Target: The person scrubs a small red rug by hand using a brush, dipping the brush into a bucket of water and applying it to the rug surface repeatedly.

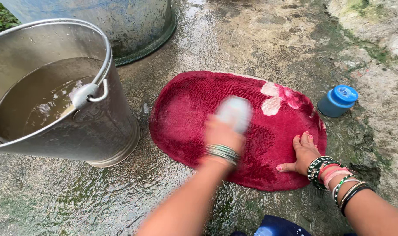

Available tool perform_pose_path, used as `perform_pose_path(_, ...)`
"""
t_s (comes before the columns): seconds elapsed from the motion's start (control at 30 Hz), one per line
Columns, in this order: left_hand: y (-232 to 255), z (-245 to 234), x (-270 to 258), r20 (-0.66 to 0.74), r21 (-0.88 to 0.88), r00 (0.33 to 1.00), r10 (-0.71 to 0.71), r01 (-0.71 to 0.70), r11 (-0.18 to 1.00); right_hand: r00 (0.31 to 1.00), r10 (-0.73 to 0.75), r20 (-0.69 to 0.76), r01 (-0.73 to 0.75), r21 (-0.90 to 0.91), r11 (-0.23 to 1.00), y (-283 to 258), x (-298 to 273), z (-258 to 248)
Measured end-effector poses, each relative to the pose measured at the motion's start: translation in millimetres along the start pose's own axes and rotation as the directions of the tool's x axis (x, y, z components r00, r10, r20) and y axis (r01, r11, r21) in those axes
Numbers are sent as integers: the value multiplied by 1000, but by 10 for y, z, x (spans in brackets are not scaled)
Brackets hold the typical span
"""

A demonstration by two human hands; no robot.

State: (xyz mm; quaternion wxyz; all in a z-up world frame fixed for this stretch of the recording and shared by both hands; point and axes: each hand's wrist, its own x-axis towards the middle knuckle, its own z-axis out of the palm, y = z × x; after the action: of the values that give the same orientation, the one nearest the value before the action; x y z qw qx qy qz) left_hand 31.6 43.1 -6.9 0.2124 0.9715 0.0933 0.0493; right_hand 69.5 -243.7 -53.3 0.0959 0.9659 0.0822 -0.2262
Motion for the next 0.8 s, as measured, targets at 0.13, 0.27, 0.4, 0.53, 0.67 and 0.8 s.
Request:
perform_pose_path(0.13, 763, 277, -326, 226, -14, 938, 261, -265, 964, 999, -26, -33, 26, 14, 1000, 42, 0, 54)
perform_pose_path(0.27, 274, 199, 0, 9, 325, 931, 365, -348, 879, 999, -17, -36, 18, 35, 999, 18, -75, -1)
perform_pose_path(0.4, -968, -251, 426, 31, 332, 999, -11, 0, 943, 999, -15, -38, 17, 54, 998, -33, -128, -80)
perform_pose_path(0.53, -1300, -400, 648, -91, 223, 945, -314, 327, 918, 1000, -8, -25, 8, 12, 1000, -47, -126, -125)
perform_pose_path(0.67, -574, -192, 491, -60, 43, 967, -246, 249, 968, 1000, 1, 4, -1, 8, 1000, -73, -85, -143)
perform_pose_path(0.8, 681, 346, 41, 63, 125, 988, 138, -145, 982, 1000, 10, -26, -10, 7, 1000, -43, -65, -51)
